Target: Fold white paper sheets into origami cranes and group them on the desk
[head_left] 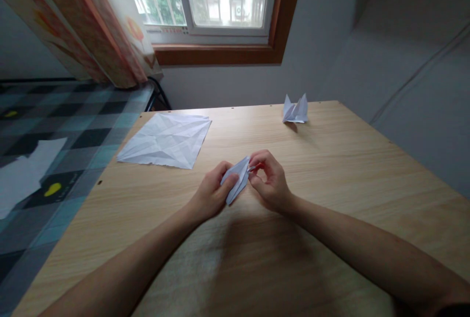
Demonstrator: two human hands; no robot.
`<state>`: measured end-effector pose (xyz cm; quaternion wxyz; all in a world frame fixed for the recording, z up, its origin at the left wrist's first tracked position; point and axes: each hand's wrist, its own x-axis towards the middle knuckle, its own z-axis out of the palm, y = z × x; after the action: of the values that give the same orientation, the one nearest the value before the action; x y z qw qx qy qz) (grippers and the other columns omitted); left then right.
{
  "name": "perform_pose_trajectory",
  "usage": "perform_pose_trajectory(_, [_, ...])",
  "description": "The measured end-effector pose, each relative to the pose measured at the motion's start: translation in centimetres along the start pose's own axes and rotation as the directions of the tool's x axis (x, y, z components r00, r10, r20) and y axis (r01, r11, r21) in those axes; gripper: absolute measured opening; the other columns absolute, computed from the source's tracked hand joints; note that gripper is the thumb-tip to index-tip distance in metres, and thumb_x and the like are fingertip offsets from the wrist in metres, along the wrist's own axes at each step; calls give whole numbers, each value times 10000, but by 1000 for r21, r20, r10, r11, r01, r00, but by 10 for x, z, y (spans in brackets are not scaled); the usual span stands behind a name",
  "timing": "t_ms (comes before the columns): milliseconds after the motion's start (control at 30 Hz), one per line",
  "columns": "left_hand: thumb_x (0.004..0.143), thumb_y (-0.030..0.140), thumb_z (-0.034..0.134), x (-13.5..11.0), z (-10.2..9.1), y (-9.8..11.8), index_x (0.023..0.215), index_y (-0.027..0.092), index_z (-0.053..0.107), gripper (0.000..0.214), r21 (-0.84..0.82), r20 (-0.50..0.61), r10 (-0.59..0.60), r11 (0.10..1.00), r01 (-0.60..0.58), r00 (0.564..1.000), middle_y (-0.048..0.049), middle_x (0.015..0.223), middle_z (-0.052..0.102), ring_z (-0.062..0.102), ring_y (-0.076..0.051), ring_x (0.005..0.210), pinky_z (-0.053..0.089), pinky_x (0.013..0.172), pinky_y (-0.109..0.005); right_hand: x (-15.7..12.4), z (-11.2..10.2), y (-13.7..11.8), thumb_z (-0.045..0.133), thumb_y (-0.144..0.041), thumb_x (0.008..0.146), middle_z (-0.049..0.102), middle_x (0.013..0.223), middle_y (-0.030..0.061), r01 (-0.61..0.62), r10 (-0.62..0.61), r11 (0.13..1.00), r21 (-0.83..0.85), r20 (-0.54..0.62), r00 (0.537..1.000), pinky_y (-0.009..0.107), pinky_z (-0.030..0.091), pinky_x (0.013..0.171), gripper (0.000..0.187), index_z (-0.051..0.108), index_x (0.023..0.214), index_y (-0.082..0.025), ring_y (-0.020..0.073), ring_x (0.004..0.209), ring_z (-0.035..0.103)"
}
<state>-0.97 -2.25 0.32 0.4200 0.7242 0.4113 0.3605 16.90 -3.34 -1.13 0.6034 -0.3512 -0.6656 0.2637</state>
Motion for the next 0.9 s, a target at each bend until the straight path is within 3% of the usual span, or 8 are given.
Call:
perform_pose_trajectory(400, [915, 425, 527, 0, 1, 0, 824, 191, 535, 251, 7, -25, 4, 1000, -3, 1000, 42, 635, 507, 463, -129, 595, 364, 564, -248, 4, -1, -5, 573, -95, 747, 563, 819, 4, 62, -70, 983, -171, -42, 997, 293, 462, 612, 143, 535, 758, -233, 156, 726, 530])
perform_pose_trajectory(567, [913, 397, 535, -1, 1, -1, 837, 193, 543, 218, 16, -62, 11, 1000, -10, 998, 29, 673, 535, 503, -143, 656, 387, 600, -254, 2, -1, -3, 575, -99, 750, 566, 767, -9, 31, -35, 983, -182, -14, 999, 289, 458, 623, 134, 533, 754, -227, 143, 683, 527])
perform_pose_trajectory(767, [899, 340, 555, -1, 1, 2, 849, 188, 565, 160, 58, -124, 31, 998, -24, 992, 23, 730, 580, 534, -140, 679, 414, 639, -259, 1, -1, 3, 593, -167, 772, 601, 747, -18, -134, 133, 991, 5, 63, 989, 275, 478, 649, 57, 578, 807, -210, 132, 672, 562])
perform_pose_trajectory(900, [884, 321, 570, -1, 2, 1, 856, 188, 577, 137, 67, -170, 48, 997, -37, 984, 23, 738, 595, 551, -140, 687, 423, 637, -254, 3, -2, 7, 610, -196, 760, 602, 766, -13, -269, 254, 943, 196, 100, 962, 268, 462, 648, 64, 588, 818, -209, 136, 697, 568])
